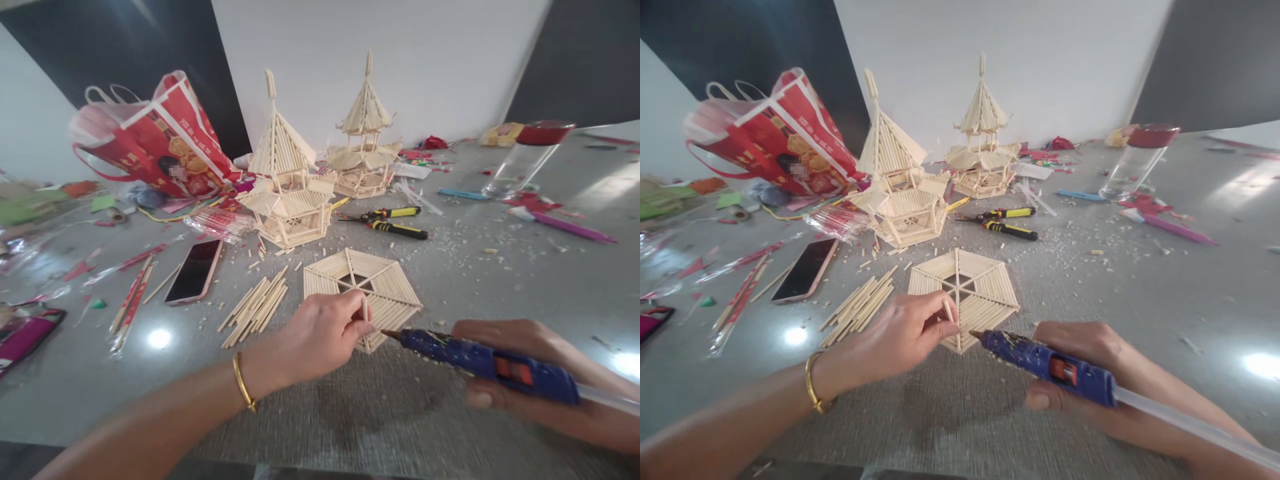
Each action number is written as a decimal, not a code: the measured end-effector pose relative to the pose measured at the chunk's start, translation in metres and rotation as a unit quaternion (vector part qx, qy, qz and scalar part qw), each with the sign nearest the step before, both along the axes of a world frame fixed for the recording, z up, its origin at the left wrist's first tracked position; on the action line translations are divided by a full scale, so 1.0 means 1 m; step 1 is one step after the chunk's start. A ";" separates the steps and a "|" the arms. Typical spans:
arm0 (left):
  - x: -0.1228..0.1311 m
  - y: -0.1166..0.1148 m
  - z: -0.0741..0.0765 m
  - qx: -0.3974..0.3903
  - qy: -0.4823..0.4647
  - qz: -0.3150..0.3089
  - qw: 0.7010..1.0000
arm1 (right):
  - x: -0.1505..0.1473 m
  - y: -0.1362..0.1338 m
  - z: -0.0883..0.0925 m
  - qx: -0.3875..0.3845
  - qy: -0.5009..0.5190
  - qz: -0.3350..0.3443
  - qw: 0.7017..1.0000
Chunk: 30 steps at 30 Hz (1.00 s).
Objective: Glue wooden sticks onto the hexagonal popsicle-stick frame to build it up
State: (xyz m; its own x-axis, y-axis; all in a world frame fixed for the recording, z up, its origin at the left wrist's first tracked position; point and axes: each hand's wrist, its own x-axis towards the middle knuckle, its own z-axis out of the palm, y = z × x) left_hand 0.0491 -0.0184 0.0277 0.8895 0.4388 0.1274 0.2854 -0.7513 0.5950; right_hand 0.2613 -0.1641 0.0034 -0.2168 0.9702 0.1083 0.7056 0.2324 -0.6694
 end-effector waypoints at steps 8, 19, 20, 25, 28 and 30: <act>0.001 0.001 0.001 0.004 0.024 -0.012 1.000 | -0.001 0.001 0.003 0.015 -0.001 0.005 1.000; 0.000 0.000 0.002 0.014 0.035 -0.020 0.999 | 0.000 0.000 0.003 -0.018 -0.013 0.003 1.000; 0.000 0.000 0.002 0.015 0.036 -0.020 0.999 | -0.001 0.000 0.004 -0.013 -0.011 -0.001 1.000; 0.000 -0.003 0.004 0.023 0.043 -0.024 0.999 | -0.003 0.000 0.004 -0.005 -0.014 -0.007 1.000; 0.001 -0.004 0.005 0.028 0.048 -0.033 0.998 | -0.002 -0.002 0.001 -0.020 -0.020 -0.018 0.999; 0.001 -0.004 0.007 0.033 0.056 -0.039 0.997 | -0.001 -0.003 -0.002 -0.028 -0.025 -0.026 0.999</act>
State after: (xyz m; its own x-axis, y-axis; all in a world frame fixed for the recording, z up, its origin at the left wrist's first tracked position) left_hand 0.0504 -0.0227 0.0342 0.9305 0.3626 0.0517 0.2873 -0.8100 0.5112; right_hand 0.2598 -0.1671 0.0017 -0.1703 0.9844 0.0440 0.7480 0.1582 -0.6446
